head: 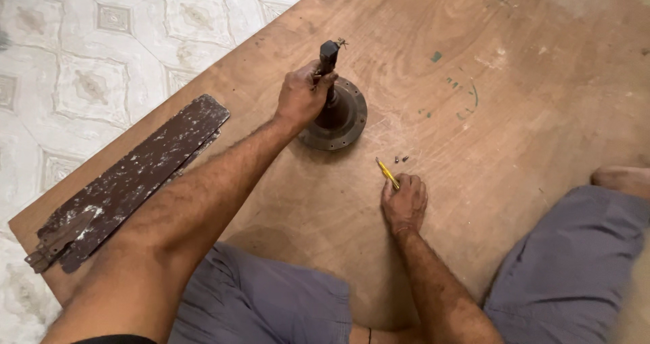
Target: The person uses a yellow screwdriver to remove screws from the mounting brackets of a ceiling fan lying on a wooden board. They detach each fan blade one by one and place them on the board, then remove the pull chain from the fan's downrod.
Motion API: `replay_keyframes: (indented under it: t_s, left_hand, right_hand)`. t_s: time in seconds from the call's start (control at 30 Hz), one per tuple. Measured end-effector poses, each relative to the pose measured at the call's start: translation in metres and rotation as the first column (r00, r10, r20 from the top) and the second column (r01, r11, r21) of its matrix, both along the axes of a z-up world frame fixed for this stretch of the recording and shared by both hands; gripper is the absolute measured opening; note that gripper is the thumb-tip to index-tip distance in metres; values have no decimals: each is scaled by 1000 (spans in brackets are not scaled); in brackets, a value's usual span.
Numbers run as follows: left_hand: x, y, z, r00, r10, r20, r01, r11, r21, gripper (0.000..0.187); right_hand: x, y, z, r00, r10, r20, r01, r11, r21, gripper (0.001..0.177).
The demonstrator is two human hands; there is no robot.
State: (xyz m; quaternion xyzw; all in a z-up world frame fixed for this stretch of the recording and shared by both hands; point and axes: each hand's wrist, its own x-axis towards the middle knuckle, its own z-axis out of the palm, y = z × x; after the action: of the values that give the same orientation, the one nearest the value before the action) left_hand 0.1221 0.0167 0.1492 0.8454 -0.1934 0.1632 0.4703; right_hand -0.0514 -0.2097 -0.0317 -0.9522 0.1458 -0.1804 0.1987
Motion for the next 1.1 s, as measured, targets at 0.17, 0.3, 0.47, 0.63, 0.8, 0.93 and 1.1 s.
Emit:
replay_keyframes:
  t_s: [0.17,0.3,0.47,0.63,0.8,0.93,1.1]
  left_hand:
    - [-18,-5,7,988,134,-82,-129,989,66,24]
    - [-35,-6,7,987,129,-97,-128,992,16,26]
    - [-33,-3,-7,970,30,-240,-77,979,-188,30]
    - [-32,10,-45,996,-7,-90,7,1000,0,47]
    - [-43,15,-72,998,10,-66,-2,994,110,57]
    - [-53,2,-81,990,87,-114,-89,996,-13,60]
    - [-55,-12,-98,989,147,-7,-147,985,-94,52]
  right_hand:
    - [0,1,2,1000,8,24,-8,1000,-8,25]
    - [-4,3,5,1000,11,17,-11,1000,-22,23]
    - [-2,4,6,999,20,26,-19,999,-32,23]
    - [-1,2,5,1000,22,11,-22,1000,-19,24]
    - [-2,2,4,1000,23,-1,-23,1000,-11,25]
    - [-1,2,7,1000,22,3,-22,1000,0,24]
    - [-1,2,5,999,30,14,-30,1000,8,22]
